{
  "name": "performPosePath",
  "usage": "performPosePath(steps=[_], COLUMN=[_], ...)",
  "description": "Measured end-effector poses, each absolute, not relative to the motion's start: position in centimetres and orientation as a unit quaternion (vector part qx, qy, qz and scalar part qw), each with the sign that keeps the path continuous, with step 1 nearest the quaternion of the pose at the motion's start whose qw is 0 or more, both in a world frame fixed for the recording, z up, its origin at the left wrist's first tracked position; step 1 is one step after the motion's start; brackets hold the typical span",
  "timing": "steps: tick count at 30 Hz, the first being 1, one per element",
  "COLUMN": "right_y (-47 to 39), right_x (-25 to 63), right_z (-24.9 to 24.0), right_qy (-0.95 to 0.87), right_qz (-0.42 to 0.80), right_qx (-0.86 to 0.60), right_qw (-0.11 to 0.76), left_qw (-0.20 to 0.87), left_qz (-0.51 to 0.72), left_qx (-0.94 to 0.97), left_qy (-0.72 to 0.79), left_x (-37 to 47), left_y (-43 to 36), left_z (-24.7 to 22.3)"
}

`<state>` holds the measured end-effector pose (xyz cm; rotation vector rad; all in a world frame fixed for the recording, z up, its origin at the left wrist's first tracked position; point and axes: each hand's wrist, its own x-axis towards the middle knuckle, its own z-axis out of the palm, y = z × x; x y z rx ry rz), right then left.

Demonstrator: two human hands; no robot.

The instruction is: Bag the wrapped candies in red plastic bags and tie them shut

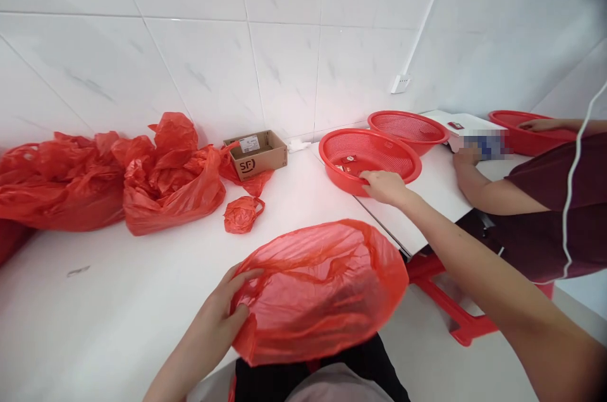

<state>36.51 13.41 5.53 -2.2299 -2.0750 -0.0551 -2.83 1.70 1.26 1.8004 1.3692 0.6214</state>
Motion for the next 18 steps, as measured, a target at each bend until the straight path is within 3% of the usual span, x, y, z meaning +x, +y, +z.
performPosePath(steps=[2,6,15,18], right_y=[13.9,13.3,13.5,15.2], right_x=[35.9,31.8,26.9,29.3], right_z=[4.9,4.3,5.7,6.1], right_qy=[-0.676,-0.698,-0.761,-0.751], right_qz=[-0.022,-0.019,0.220,0.210], right_qx=[-0.736,-0.714,-0.575,-0.602], right_qw=[0.012,0.053,0.204,0.173], left_qw=[0.406,0.410,0.469,0.468], left_qz=[0.242,0.228,0.203,0.203], left_qx=[0.695,0.697,0.681,0.672], left_qy=[0.542,0.542,0.525,0.536], left_x=[-3.0,-3.2,-2.4,-2.8], left_y=[1.4,1.4,1.3,1.0], left_z=[1.5,1.6,1.1,0.7])
